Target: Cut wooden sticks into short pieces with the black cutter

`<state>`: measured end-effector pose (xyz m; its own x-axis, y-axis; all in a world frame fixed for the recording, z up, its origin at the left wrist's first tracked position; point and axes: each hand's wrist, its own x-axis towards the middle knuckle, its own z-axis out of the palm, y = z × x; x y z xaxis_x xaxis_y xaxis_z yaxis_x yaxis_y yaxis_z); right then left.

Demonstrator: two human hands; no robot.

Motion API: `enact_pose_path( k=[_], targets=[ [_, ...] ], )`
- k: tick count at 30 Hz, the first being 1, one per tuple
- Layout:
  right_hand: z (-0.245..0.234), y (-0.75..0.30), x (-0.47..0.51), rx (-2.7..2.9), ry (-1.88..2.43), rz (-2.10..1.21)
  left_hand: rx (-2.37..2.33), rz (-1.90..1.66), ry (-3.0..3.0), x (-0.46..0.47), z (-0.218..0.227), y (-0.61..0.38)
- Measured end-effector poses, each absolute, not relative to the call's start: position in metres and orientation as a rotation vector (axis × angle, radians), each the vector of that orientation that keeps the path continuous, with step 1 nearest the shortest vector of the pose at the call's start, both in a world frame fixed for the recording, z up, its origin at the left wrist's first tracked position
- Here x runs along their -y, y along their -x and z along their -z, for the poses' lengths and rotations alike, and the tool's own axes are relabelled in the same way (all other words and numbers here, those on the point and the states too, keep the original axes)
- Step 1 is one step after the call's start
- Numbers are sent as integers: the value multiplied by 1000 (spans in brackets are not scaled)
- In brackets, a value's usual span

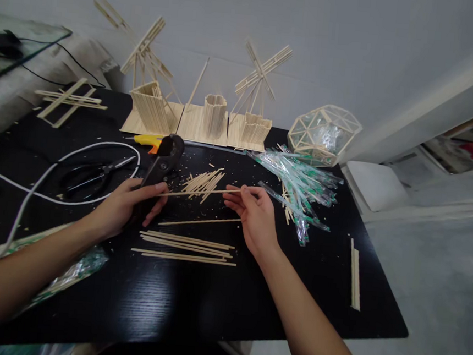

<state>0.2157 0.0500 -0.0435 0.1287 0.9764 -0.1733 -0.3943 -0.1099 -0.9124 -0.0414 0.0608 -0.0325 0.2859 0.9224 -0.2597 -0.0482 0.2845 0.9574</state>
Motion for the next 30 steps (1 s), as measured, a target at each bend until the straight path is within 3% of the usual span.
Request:
enact_pose_path(
  k=[16,26,30],
  targets=[
    [43,-224,-51,952,1235,-1290,-1203,-1158,-950,-65,29,38],
    [34,-226,-42,1992,1290,-1049,-1250,-1110,-1099,-64,35,40],
    [44,-218,-40,2257,1139,-751,-1252,-1054,-1187,-63,38,41]
  ],
)
